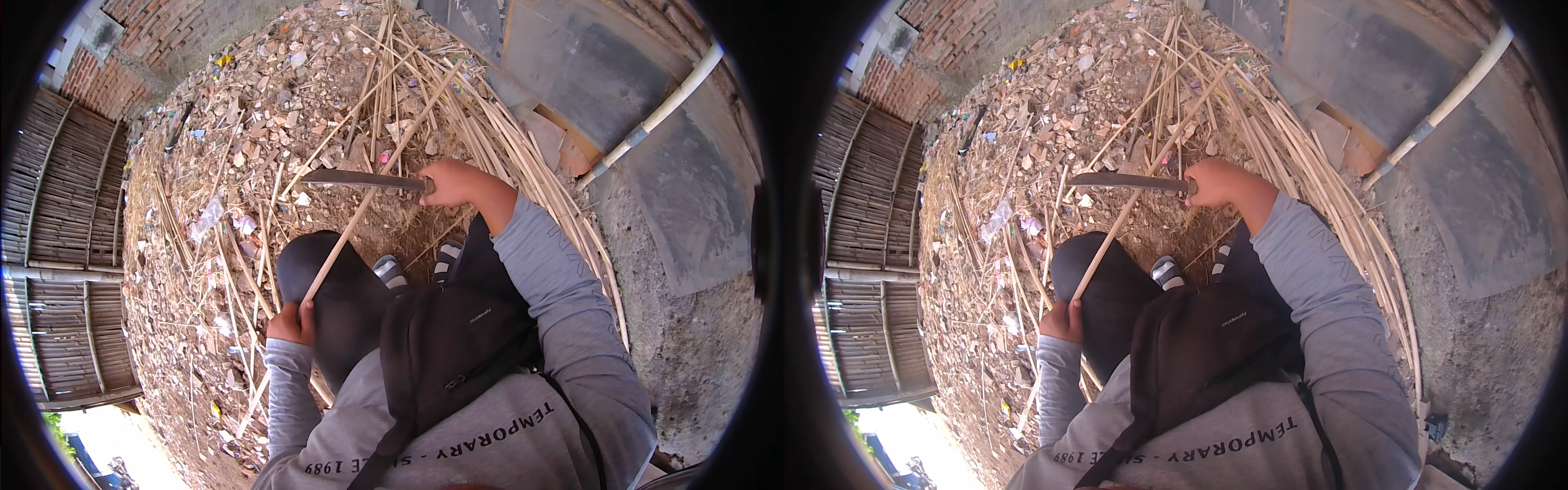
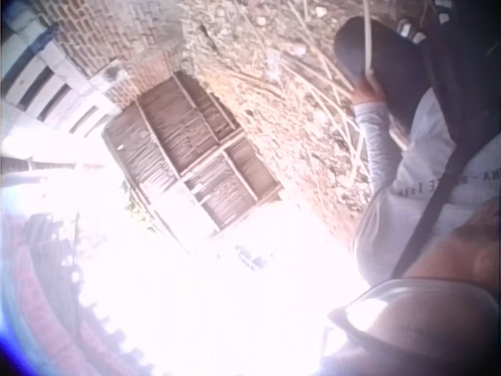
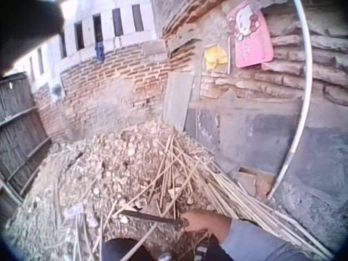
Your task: The person shaves a strip of bamboo using a knife, removing thin layers of wood while sitting in a workspace.
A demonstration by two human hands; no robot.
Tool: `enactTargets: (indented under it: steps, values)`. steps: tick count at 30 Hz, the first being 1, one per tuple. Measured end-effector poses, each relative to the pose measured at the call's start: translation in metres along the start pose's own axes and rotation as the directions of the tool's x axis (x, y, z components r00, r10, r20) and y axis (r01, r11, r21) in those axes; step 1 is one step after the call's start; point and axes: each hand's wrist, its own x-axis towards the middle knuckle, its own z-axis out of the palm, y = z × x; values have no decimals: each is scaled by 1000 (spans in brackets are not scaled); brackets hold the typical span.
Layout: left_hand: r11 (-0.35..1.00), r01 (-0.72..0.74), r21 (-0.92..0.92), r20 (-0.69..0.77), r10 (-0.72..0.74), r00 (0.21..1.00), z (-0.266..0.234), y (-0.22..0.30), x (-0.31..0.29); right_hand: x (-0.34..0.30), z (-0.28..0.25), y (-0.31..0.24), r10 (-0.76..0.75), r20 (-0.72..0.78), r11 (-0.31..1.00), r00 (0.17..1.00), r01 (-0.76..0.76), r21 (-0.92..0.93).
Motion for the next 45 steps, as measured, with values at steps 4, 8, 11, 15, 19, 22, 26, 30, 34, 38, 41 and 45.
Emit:
enactTargets:
  steps: [4,8,11,15,19,22,26,30,34,38,41,45]
  values:
    - [1000,-4,-1,-9,4,1000,3,-2,0,-1,-1,-3,52,49,996,997,-56,76]
    - [1000,-16,-6,-29,16,999,3,-1,1,2,4,5,-4,-19,1000,1000,3,-16]
    - [1000,-17,-15,-41,17,999,4,-2,0,5,6,8,-3,-32,1000,999,3,-5]
    - [1000,-19,-5,-53,18,998,4,-3,0,5,6,7,1,-20,1000,1000,-1,0]
    - [1000,-20,-1,-58,20,998,5,-3,0,4,1,2,22,18,1000,1000,-22,-1]
    - [1000,-21,-10,-52,20,998,5,-4,1,3,4,5,26,-9,1000,1000,-26,-5]
    - [1000,-17,-1,-50,17,999,5,-4,0,3,3,4,4,-15,1000,1000,-4,-6]
    - [1000,-16,6,-50,17,999,4,-3,1,3,4,5,8,-10,1000,1000,-8,-3]
    - [1000,-24,4,-53,24,998,6,-5,1,3,0,2,7,20,1000,1000,-7,-7]
    - [1000,-19,-3,-48,19,999,5,-2,1,3,2,5,-2,7,1000,1000,2,-1]
    - [1000,-22,-3,-55,22,998,5,-2,1,3,2,5,-1,2,1000,1000,1,-3]
    - [999,-35,4,-67,35,997,6,-3,1,3,3,5,-11,-8,1000,1000,11,-12]
